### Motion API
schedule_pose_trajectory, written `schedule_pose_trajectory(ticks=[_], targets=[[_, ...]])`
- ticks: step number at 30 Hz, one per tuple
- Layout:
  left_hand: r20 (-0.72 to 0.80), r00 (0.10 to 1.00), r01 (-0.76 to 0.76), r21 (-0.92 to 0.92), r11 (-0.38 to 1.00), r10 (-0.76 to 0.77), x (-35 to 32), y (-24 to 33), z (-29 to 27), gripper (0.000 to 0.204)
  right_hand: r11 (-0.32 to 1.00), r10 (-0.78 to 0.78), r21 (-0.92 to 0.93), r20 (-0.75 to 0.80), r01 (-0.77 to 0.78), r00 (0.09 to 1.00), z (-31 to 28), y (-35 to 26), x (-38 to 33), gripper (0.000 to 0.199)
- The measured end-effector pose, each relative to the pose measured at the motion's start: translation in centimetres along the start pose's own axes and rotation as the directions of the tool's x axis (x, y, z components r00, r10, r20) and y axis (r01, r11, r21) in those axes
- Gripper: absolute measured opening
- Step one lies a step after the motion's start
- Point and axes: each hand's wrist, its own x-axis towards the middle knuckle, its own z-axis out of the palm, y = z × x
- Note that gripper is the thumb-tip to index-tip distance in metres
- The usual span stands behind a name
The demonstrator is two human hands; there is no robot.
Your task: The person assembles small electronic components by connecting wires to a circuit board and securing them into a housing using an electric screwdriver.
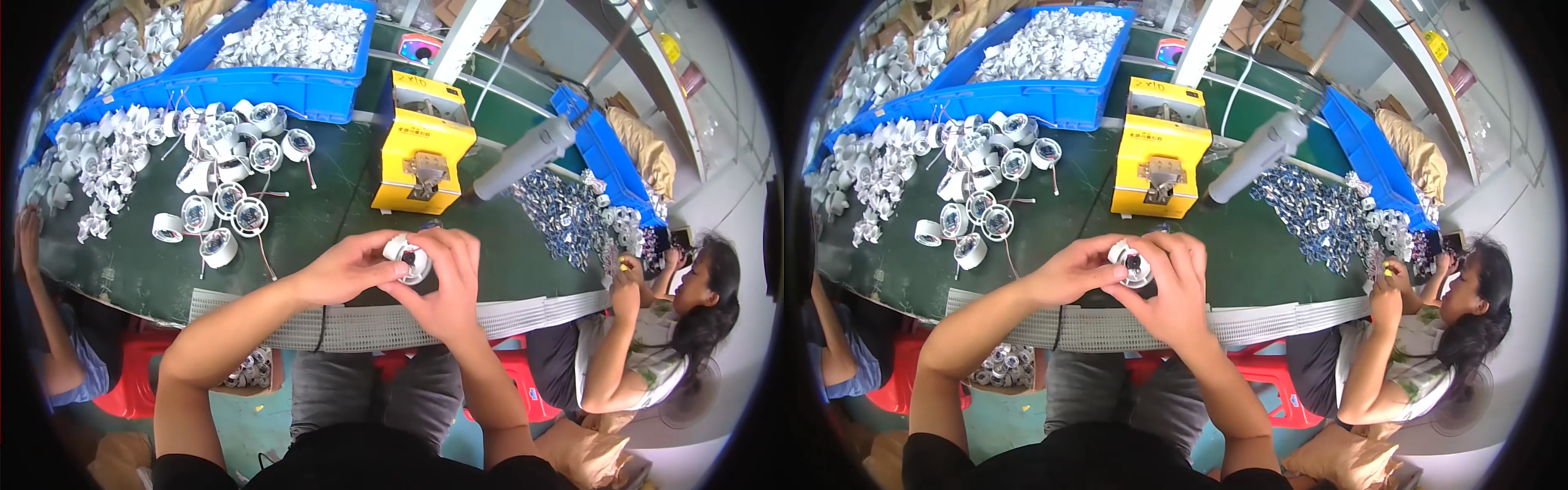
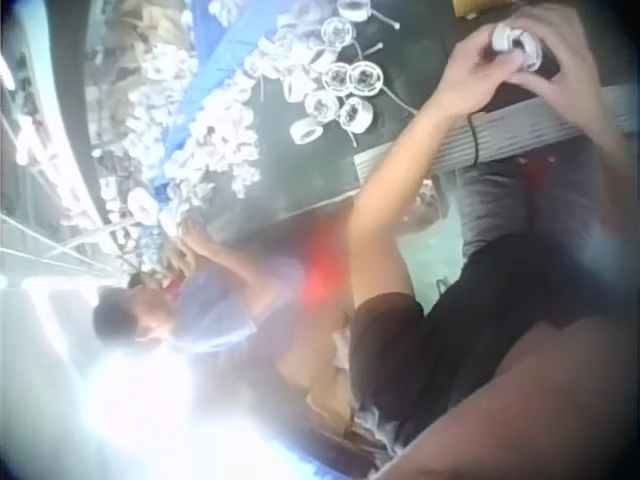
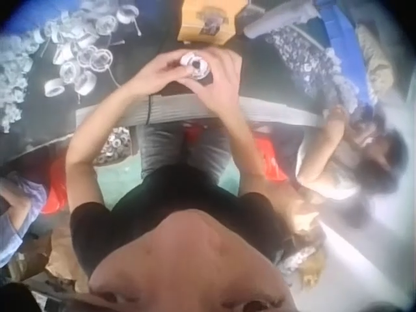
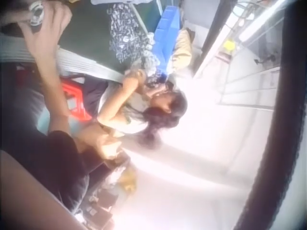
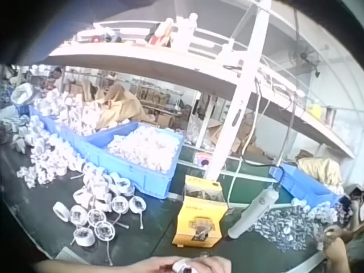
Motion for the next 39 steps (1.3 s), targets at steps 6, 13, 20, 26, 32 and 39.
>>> schedule_pose_trajectory(ticks=[6,13,20,26,32,39], targets=[[-0.222,0.909,-0.269,0.336,0.903,0.353,-0.4,0.6,-1.6,0.066,0.970,-0.153,0.202,0.078,0.135,0.985,-0.6,2.5,4.4,0.050],[0.274,0.688,-0.311,0.948,-0.068,0.672,-0.2,1.3,-1.7,0.056,0.878,-0.006,0.414,0.513,-0.242,0.858,1.1,5.3,6.5,0.027],[0.284,0.704,-0.302,0.949,-0.087,0.651,-0.2,1.1,-2.1,0.060,0.580,0.177,0.526,0.665,-0.623,0.726,2.2,6.2,4.2,0.015],[-0.287,0.838,-0.179,0.658,0.731,0.464,-0.1,1.3,-1.6,0.048,0.238,0.287,0.784,0.506,-0.573,0.813,3.3,6.7,3.2,0.014],[-0.364,0.927,-0.029,-0.314,0.949,-0.092,0.3,1.4,-2.3,0.052,0.345,0.201,0.801,0.446,-0.490,0.872,4.1,5.1,2.8,0.011],[-0.390,0.907,0.053,-0.276,0.960,-0.162,0.5,0.7,-2.7,0.056,0.639,0.164,0.647,0.413,-0.415,0.896,4.3,4.9,2.7,0.011]])
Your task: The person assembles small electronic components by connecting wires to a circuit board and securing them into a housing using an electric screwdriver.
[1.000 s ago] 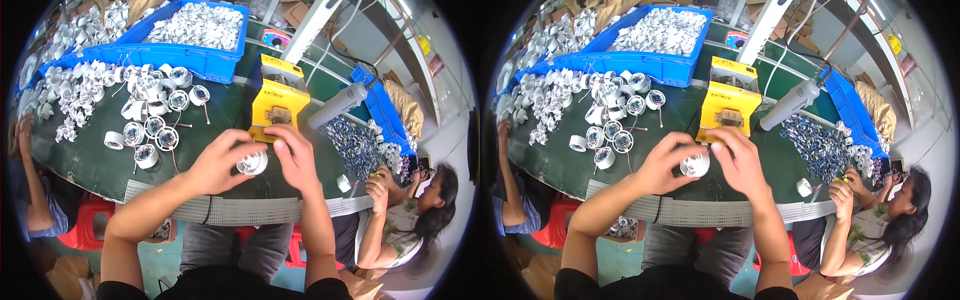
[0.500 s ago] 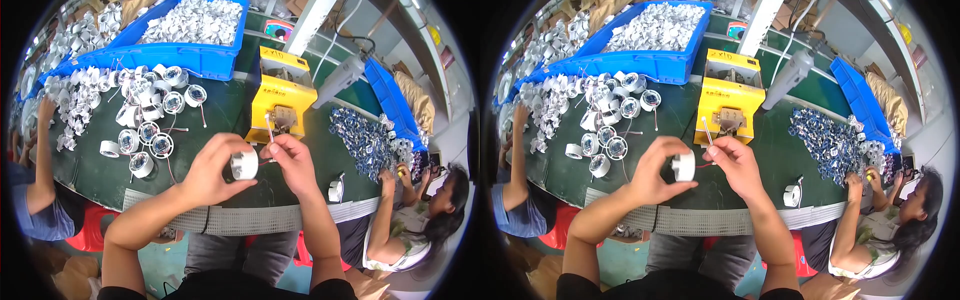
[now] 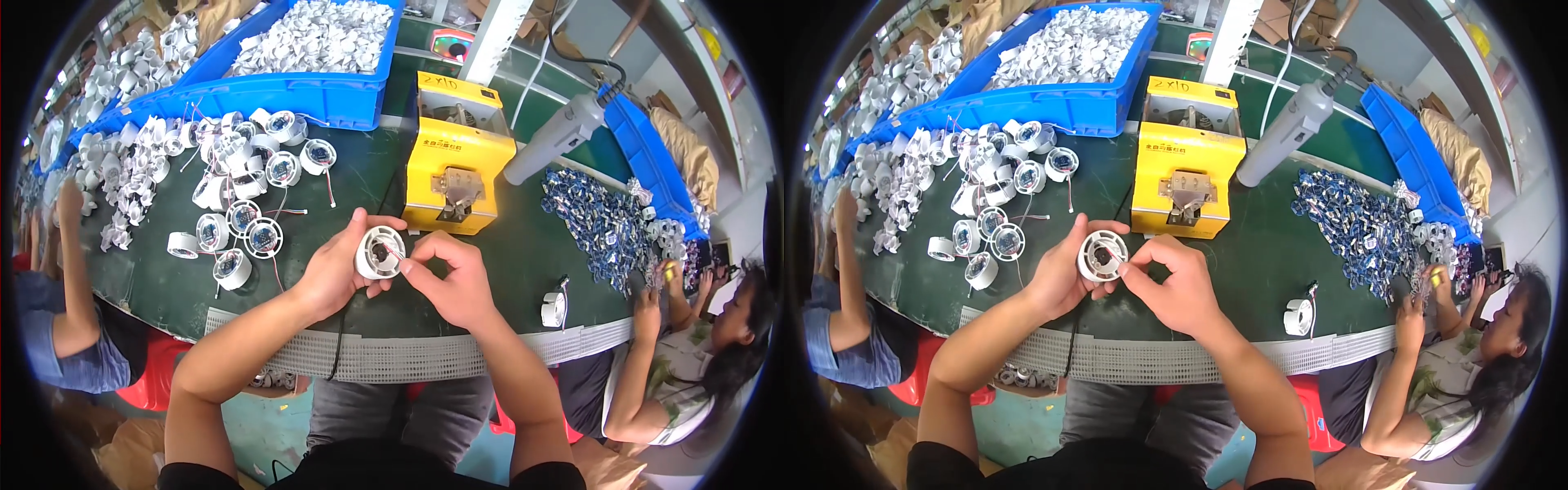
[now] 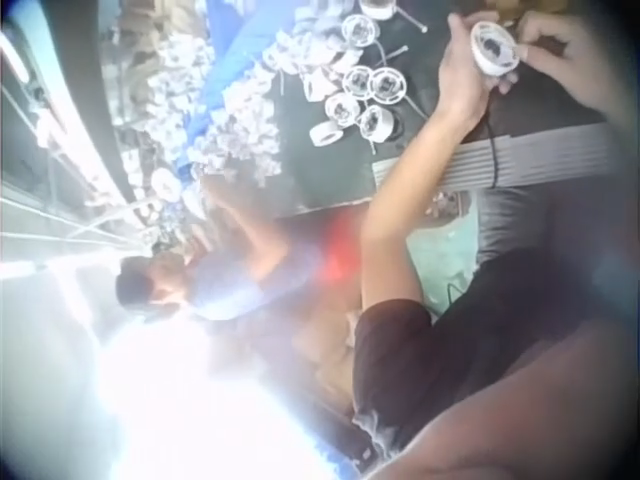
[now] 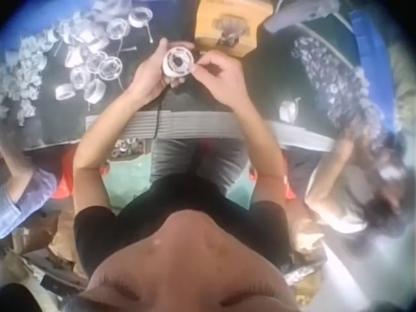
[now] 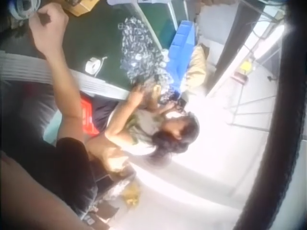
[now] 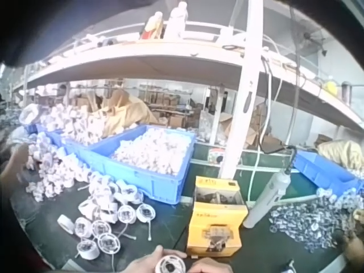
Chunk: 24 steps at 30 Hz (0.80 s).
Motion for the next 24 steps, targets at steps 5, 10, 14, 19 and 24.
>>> schedule_pose_trajectory(ticks=[5,10,14,19,24], targets=[[0.030,0.996,-0.086,0.133,0.987,0.083,0.4,-0.9,-0.1,0.055,0.992,-0.057,-0.112,-0.006,0.056,0.998,0.6,-1.1,0.2,0.010],[0.050,0.980,-0.197,0.173,0.965,0.191,0.9,-1.7,-0.2,0.050,0.995,0.100,-0.015,-0.135,-0.103,0.986,1.1,-0.1,0.1,0.018],[-0.058,0.974,-0.213,0.089,0.973,0.219,0.9,-1.4,-0.1,0.048,0.976,-0.101,-0.212,-0.219,0.054,0.970,0.4,-1.1,0.3,0.037],[-0.118,0.962,-0.237,0.086,0.968,0.246,0.2,0.0,0.1,0.045,0.873,-0.339,-0.435,-0.219,0.219,0.915,0.0,-1.4,0.2,0.021],[-0.087,0.956,-0.275,0.078,0.958,0.281,0.1,0.0,0.1,0.045,0.890,-0.312,-0.414,-0.251,0.190,0.916,-0.2,-1.9,0.4,0.020]])
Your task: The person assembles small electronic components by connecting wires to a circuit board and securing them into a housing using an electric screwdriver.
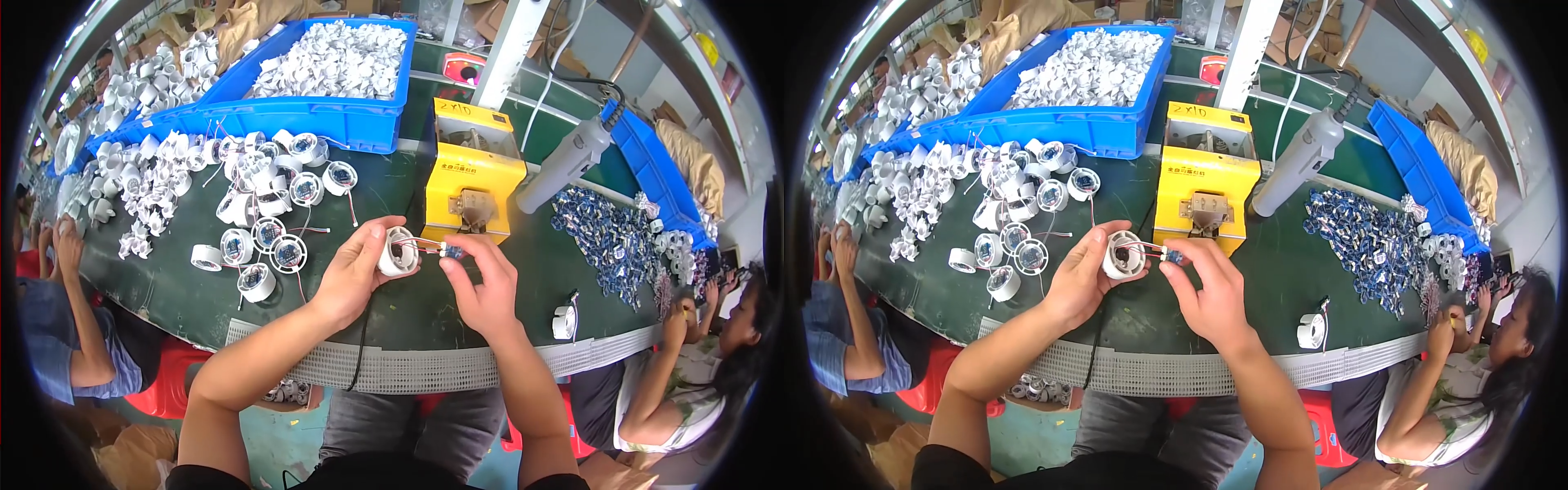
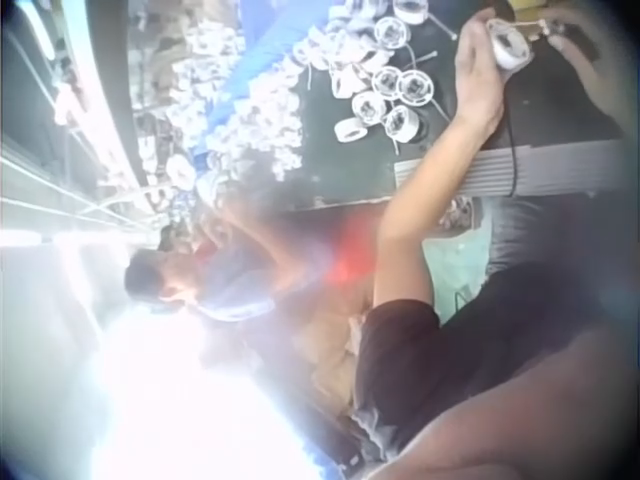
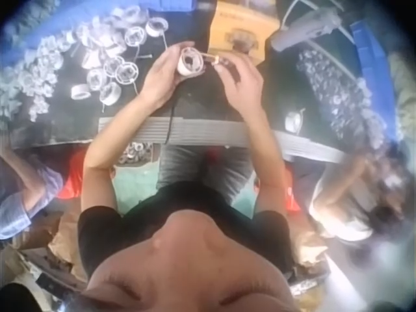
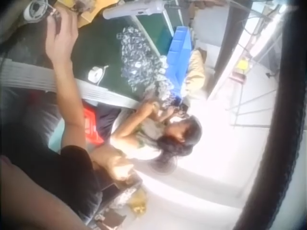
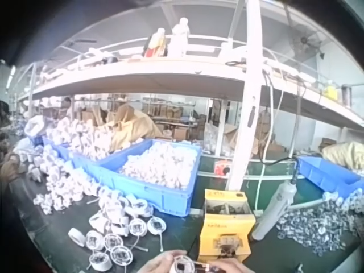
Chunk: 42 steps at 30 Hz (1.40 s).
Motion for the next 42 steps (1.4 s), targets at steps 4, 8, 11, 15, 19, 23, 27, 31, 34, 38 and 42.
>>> schedule_pose_trajectory(ticks=[4,8,11,15,19,23,27,31,34,38,42], targets=[[0.011,1.000,-0.003,-0.007,1.000,0.003,-0.2,0.1,0.3,0.047,0.981,0.006,0.195,-0.013,-0.003,1.000,0.2,1.4,-0.3,0.014],[0.067,0.997,0.037,-0.108,0.993,-0.030,-0.4,0.0,0.7,0.048,0.708,0.320,0.618,0.151,-0.342,0.935,0.6,1.1,-1.0,0.012],[0.137,0.989,0.079,-0.136,0.988,-0.060,-0.5,-0.6,0.4,0.047,0.638,0.392,0.662,0.160,-0.393,0.906,1.3,0.0,-0.9,0.014],[0.195,0.980,0.048,-0.128,0.991,-0.023,-0.4,-0.9,1.0,0.044,0.823,0.276,0.480,0.131,-0.305,0.952,1.1,0.5,-1.2,0.017],[0.211,0.977,0.057,-0.157,0.986,-0.023,-0.9,-1.0,1.2,0.043,0.937,0.143,0.317,0.028,-0.145,0.989,1.7,0.3,-1.1,0.020],[0.275,0.961,0.055,-0.226,0.973,0.010,-1.0,-1.7,1.3,0.050,0.943,0.126,0.314,-0.039,-0.107,0.991,2.4,0.0,-1.0,0.035],[0.322,0.947,-0.045,0.116,0.992,0.005,-1.1,-2.1,0.8,0.059,0.778,0.280,0.546,0.143,-0.311,0.949,2.3,1.3,-1.5,0.044],[0.224,0.965,0.097,0.181,0.979,-0.137,-0.4,-1.0,1.0,0.051,0.854,0.264,0.440,0.095,-0.278,0.960,1.8,1.8,-1.3,0.023],[0.170,0.968,0.164,0.137,0.977,-0.187,-0.4,-1.3,0.3,0.044,1.000,0.016,0.010,-0.125,-0.015,0.992,1.1,1.2,-0.6,0.016],[0.190,0.926,0.306,0.125,0.944,-0.326,-0.2,-1.1,0.3,0.043,0.982,-0.015,-0.160,-0.612,-0.105,0.791,-2.7,3.2,3.5,0.059],[0.204,0.886,0.371,0.224,0.901,-0.416,-0.2,-1.6,0.5,0.038,0.956,0.214,-0.105,-0.390,-0.274,0.896,-5.1,5.6,6.4,0.037]])
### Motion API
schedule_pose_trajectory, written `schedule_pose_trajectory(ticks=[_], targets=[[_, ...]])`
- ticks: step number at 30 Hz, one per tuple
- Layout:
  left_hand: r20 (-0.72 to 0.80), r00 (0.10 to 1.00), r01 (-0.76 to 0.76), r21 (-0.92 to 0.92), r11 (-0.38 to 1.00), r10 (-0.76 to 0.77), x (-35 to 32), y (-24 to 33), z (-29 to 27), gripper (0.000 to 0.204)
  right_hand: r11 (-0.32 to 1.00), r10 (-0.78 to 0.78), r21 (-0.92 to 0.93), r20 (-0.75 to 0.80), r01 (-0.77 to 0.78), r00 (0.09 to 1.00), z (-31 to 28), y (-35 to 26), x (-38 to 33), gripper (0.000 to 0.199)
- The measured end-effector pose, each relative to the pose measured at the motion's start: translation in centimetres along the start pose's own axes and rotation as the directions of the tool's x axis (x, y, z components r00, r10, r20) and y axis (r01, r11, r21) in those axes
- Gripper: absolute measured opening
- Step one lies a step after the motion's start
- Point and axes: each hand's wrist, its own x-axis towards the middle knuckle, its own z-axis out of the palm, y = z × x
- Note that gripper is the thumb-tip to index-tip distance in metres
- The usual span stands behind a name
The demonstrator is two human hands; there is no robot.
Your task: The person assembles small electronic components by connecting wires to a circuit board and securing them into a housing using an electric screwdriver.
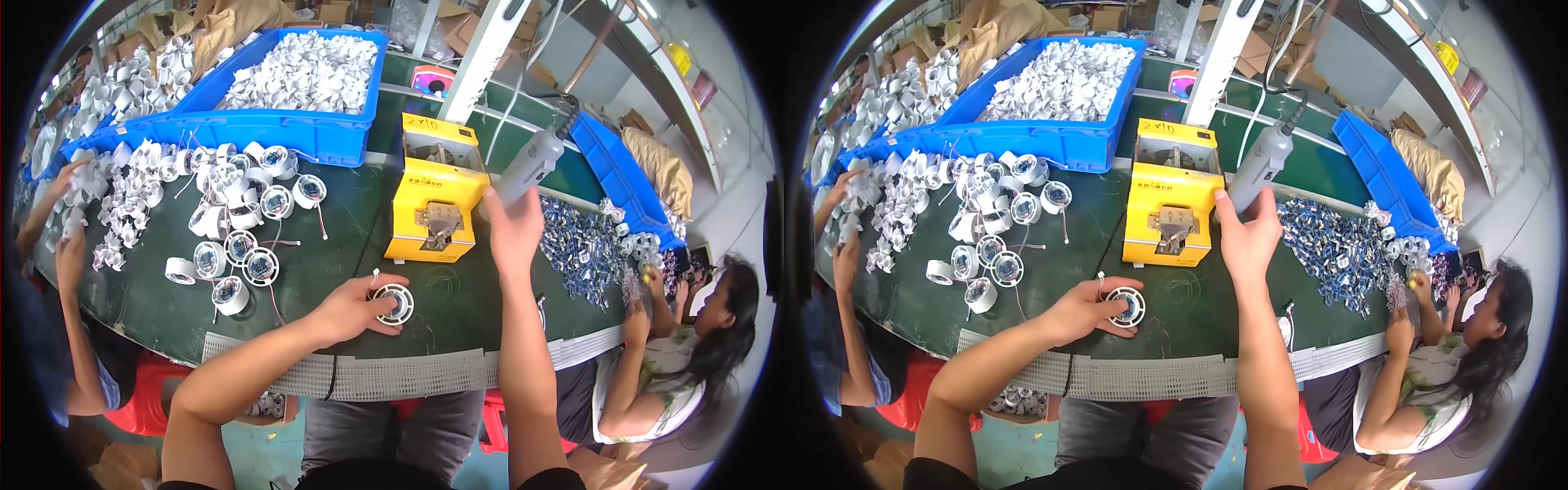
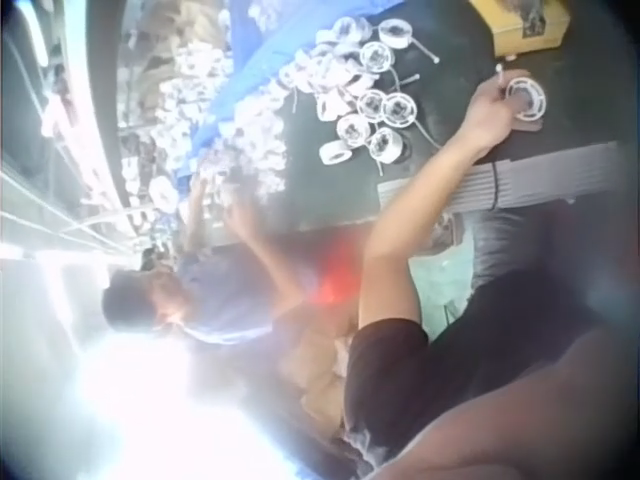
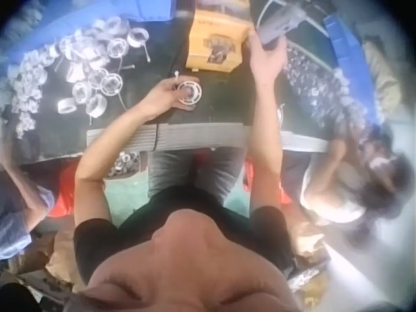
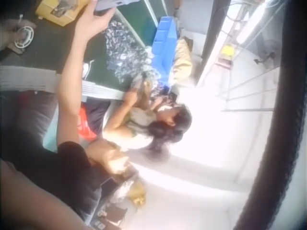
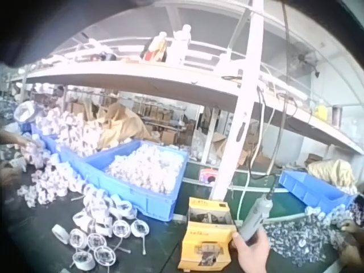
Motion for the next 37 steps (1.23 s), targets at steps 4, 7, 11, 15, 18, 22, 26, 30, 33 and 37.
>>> schedule_pose_trajectory(ticks=[4,7,11,15,18,22,26,30,33,37], targets=[[-0.022,0.999,0.042,0.008,0.999,-0.042,0.0,0.1,0.0,0.037,0.901,-0.078,0.409,-0.173,0.143,0.982,1.0,-2.8,0.4,0.040],[-0.042,0.997,0.058,0.019,0.998,-0.057,0.0,0.4,0.2,0.036,0.794,0.019,0.608,-0.043,0.011,0.999,2.0,-6.7,0.3,0.040],[-0.067,0.996,0.057,-0.008,0.998,-0.058,0.1,0.0,-0.1,0.036,0.858,0.049,0.512,-0.013,-0.036,0.999,4.8,-6.9,-0.5,0.032],[-0.092,0.994,0.063,0.000,0.998,-0.063,-0.1,0.2,0.1,0.035,0.828,0.083,0.555,0.005,-0.072,0.997,4.7,-6.1,-1.1,0.029],[-0.107,0.992,0.063,0.014,0.998,-0.061,0.1,0.1,0.1,0.034,0.806,0.089,0.587,0.016,-0.081,0.996,4.3,-6.2,-2.1,0.028],[-0.139,0.989,0.060,0.008,0.998,-0.059,0.1,0.3,0.2,0.034,0.770,0.050,0.635,0.032,-0.059,0.998,3.5,-7.1,-4.0,0.038],[-0.153,0.986,0.069,-0.017,0.997,-0.071,0.1,0.5,0.1,0.033,0.689,0.089,0.706,0.143,-0.164,0.986,3.7,-8.6,-6.4,0.041],[-0.158,0.986,0.038,-0.037,0.999,-0.044,0.3,0.4,0.2,0.033,0.607,0.085,0.765,0.207,-0.216,0.975,4.5,-8.5,-8.3,0.036],[-0.160,0.985,0.056,-0.008,0.998,-0.056,0.0,0.8,0.4,0.033,0.606,0.050,0.764,0.241,-0.221,0.969,4.9,-8.3,-8.9,0.034],[-0.146,0.988,0.058,-0.006,0.998,-0.059,0.1,0.3,0.1,0.035,0.611,0.010,0.761,0.267,-0.217,0.964,5.1,-8.1,-9.3,0.033]])
